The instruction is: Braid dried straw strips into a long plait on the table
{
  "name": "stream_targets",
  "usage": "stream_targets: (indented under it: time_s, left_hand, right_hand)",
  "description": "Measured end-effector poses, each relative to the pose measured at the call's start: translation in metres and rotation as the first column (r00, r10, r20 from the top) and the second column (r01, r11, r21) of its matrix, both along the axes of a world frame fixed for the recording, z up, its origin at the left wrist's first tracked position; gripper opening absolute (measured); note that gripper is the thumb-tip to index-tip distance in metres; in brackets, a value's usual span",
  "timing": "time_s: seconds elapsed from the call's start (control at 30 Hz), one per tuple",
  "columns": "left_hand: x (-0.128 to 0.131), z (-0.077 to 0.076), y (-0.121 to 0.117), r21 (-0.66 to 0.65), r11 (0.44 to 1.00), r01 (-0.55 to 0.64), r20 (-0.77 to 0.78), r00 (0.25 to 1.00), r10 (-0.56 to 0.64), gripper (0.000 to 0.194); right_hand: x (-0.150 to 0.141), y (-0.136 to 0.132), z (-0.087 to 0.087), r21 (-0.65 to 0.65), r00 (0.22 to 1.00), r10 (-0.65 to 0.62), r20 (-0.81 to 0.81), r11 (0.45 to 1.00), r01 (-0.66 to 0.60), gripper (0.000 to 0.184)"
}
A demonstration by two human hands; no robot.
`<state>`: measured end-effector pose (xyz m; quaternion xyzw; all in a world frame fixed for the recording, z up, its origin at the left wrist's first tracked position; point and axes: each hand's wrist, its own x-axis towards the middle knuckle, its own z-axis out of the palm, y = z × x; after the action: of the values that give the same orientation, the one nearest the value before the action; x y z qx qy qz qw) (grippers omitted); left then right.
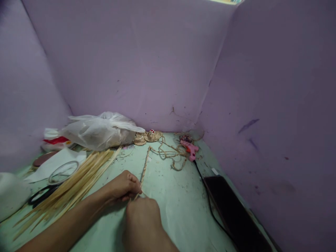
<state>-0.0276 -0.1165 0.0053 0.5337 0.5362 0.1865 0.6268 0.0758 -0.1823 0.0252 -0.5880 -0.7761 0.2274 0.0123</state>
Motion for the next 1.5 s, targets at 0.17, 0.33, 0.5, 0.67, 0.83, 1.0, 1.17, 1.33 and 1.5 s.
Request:
stream_targets:
  time_s: [0.17, 0.33, 0.5, 0.67, 0.83, 1.0, 1.17, 1.33, 1.5]
  left_hand:
    - [-0.007, 0.002, 0.005, -0.006, 1.000, 0.026, 0.092, 0.995, -0.026, 0.005]
    - [-0.006, 0.007, 0.003, 0.008, 0.999, 0.051, 0.061, 0.997, -0.052, 0.009]
    - [-0.005, 0.007, 0.000, 0.092, 0.987, 0.133, -0.239, 0.965, -0.108, 0.010]
    - [-0.001, 0.015, -0.015, 0.341, 0.915, 0.215, -0.621, 0.782, 0.048, 0.009]
    - [0.019, 0.019, -0.045, 0.462, 0.844, 0.273, -0.679, 0.721, 0.139, 0.016]
    - [0.016, 0.023, -0.044, 0.439, 0.844, 0.307, -0.632, 0.774, 0.047, 0.009]
    - [-0.003, 0.030, -0.011, 0.232, 0.972, 0.026, -0.361, 0.931, 0.061, 0.016]
    - [0.001, 0.014, -0.003, -0.228, 0.972, 0.055, 0.040, 0.998, -0.047, 0.008]
    - [0.006, -0.004, -0.004, -0.080, 0.996, 0.048, -0.140, 0.988, -0.059, 0.014]
  right_hand:
    - [0.034, 0.033, 0.003, -0.022, 0.829, -0.300, -0.472, 0.944, 0.329, 0.021]
    - [0.031, 0.048, -0.019, -0.509, 0.545, -0.515, -0.661, 0.842, 0.178, 0.015]
    - [0.025, 0.048, -0.039, -0.434, 0.567, -0.490, -0.662, 0.867, 0.243, 0.014]
    - [0.022, 0.045, -0.039, -0.487, 0.465, -0.571, -0.677, 0.821, 0.298, 0.011]
    - [0.018, 0.040, -0.034, -0.606, 0.306, -0.665, -0.682, 0.747, 0.273, 0.011]
    - [0.019, 0.042, -0.039, -0.608, 0.300, -0.654, -0.695, 0.756, 0.241, 0.007]
    - [0.024, 0.043, -0.036, -0.584, 0.389, -0.585, -0.712, 0.801, 0.135, 0.012]
    - [0.032, 0.047, -0.037, -0.530, 0.438, -0.473, -0.764, 0.848, -0.008, 0.012]
    - [0.034, 0.047, -0.040, -0.274, 0.710, -0.278, -0.647, 0.954, 0.124, 0.010]
